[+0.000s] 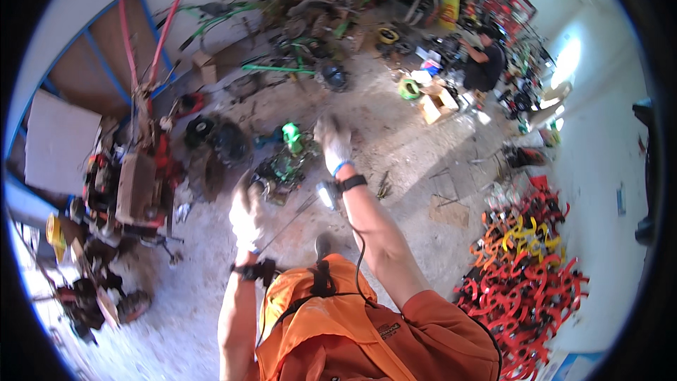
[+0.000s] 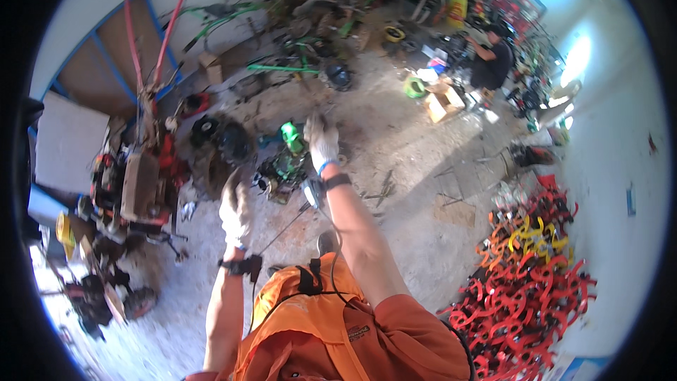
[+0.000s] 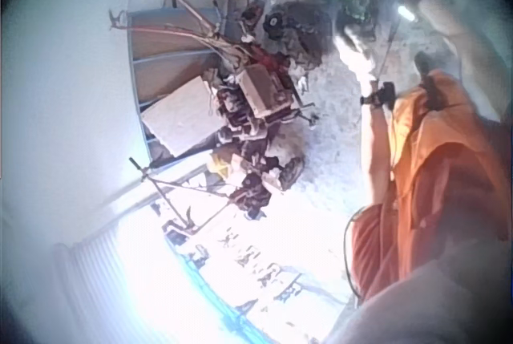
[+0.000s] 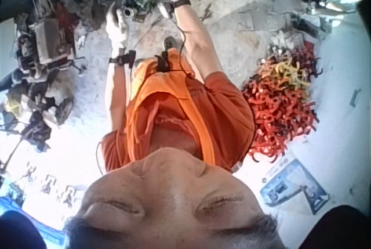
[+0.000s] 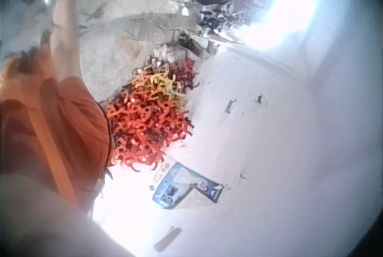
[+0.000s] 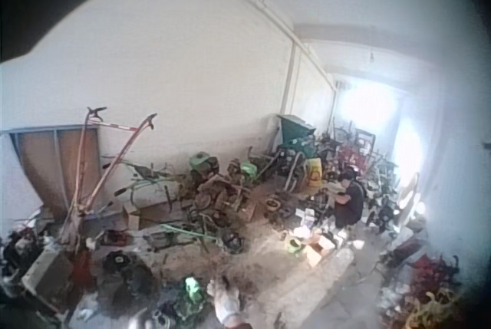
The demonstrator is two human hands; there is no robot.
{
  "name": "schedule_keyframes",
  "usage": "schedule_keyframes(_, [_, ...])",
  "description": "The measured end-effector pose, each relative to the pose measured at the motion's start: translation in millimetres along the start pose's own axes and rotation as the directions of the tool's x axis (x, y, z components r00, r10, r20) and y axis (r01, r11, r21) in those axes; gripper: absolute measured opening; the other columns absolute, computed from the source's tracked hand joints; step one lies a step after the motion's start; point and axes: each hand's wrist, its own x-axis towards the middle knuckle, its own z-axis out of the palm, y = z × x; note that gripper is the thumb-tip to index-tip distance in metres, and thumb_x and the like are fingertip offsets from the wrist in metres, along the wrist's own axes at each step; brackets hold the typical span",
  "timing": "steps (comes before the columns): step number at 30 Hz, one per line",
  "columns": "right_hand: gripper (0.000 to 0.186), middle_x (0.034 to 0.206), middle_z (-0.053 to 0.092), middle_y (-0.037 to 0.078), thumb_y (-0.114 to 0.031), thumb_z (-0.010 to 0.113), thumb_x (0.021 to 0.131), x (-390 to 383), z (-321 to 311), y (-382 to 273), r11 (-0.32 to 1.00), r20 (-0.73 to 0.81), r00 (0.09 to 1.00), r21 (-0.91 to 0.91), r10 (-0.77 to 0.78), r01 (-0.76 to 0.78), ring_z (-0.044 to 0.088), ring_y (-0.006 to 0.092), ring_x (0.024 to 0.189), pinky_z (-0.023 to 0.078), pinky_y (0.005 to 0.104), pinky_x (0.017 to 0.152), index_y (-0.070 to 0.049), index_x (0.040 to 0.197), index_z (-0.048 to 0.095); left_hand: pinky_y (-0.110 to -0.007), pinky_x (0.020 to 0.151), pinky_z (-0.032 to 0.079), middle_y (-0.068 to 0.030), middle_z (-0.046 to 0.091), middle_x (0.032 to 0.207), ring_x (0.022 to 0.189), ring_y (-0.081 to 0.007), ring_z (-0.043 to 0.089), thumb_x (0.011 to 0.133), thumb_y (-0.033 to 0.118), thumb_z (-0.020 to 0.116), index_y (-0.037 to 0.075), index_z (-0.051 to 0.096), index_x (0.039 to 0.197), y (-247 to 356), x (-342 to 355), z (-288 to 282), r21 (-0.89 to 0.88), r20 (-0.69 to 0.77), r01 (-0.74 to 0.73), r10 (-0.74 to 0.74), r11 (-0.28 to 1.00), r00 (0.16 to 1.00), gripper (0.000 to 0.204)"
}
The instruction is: The person disassembles a small engine using a cordless impact driver and hand tools, removes the fan cover and other components, then reassembles parts and tightens fasteners. The person also moves parts around the floor and briefly interacts with another person in the workshop.
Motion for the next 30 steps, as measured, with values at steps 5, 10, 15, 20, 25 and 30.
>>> schedule_keyframes(5, [0.023,0.1,0.07,0.004,-0.024,0.062,0.114,-8,93,-44,0.967,-0.021,0.98,-0.167,-0.199,0.193,0.067,0.0135,0.08,0.057,0.0302,0.068,-0.003,0.123,0.066,-0.045,0.104,0.056,-0.0222,0.07,0.134,0.119,-0.0347,0.07,0.109,0.012,0.059,0.0,0.063,0.147,135,45,43,-0.084,-0.242,-0.385,0.356,0.919,0.903,0.041])
schedule_keyframes(10, [0.023,0.1,0.07,0.003,-0.025,0.062,0.114,-61,48,-6,0.914,0.155,0.987,-0.394,-0.04,0.099,0.067,0.0134,0.082,0.058,0.031,0.071,-0.004,0.123,0.066,-0.05,0.106,0.051,-0.0199,0.068,0.13,0.12,-0.0352,0.065,0.099,0.01,0.066,0.0,0.064,0.146,174,36,66,-0.03,-0.277,-0.611,0.581,0.791,0.765,0.048])
schedule_keyframes(15, [0.023,0.099,0.069,0.002,-0.028,0.064,0.113,-114,-61,34,0.877,0.13,0.957,-0.446,0.259,-0.177,0.067,0.0132,0.084,0.059,0.0317,0.073,-0.007,0.122,0.065,-0.06,0.109,0.046,-0.0206,0.064,0.129,0.119,-0.0398,0.061,0.1,0.022,0.065,-0.002,0.061,0.147,163,0,63,-0.01,-0.218,-0.579,0.564,0.815,0.797,0.053])
schedule_keyframes(20, [0.023,0.098,0.068,0.002,-0.031,0.065,0.113,-43,-50,59,0.913,0.139,0.903,-0.007,0.406,-0.409,0.066,0.0129,0.087,0.059,0.0325,0.076,-0.009,0.121,0.065,-0.055,0.107,0.049,-0.0175,0.066,0.122,0.117,-0.0377,0.064,0.1,0.02,0.066,-0.003,0.066,0.141,151,19,69,0.077,-0.404,-0.626,0.598,0.776,0.692,0.048])
schedule_keyframes(25, [0.029,0.093,0.069,0.006,-0.029,0.066,0.111,-50,-55,60,0.956,-0.013,0.968,-0.158,0.249,-0.248,0.067,0.015,0.087,0.059,0.037,0.079,-0.004,0.127,0.068,-0.044,0.091,0.063,-0.0187,0.079,0.112,0.1,-0.0329,0.078,0.11,0.029,0.06,0.004,0.067,0.144,24,10,21,0.044,-0.267,-0.225,0.228,0.973,0.936,0.043])
schedule_keyframes(30, [0.038,0.11,0.078,0.02,-0.035,0.068,0.106,-171,-207,47,0.081,0.157,0.949,-0.987,0.272,0.14,0.073,0.0291,0.099,0.058,0.0442,0.09,-0.001,0.118,0.077,-0.045,0.089,0.059,-0.0218,0.079,0.114,0.099,-0.0367,0.078,0.102,0.027,0.065,0.005,0.073,0.131,-201,-158,-110,0.213,0.079,0.596,-0.621,0.774,0.78,0.037])
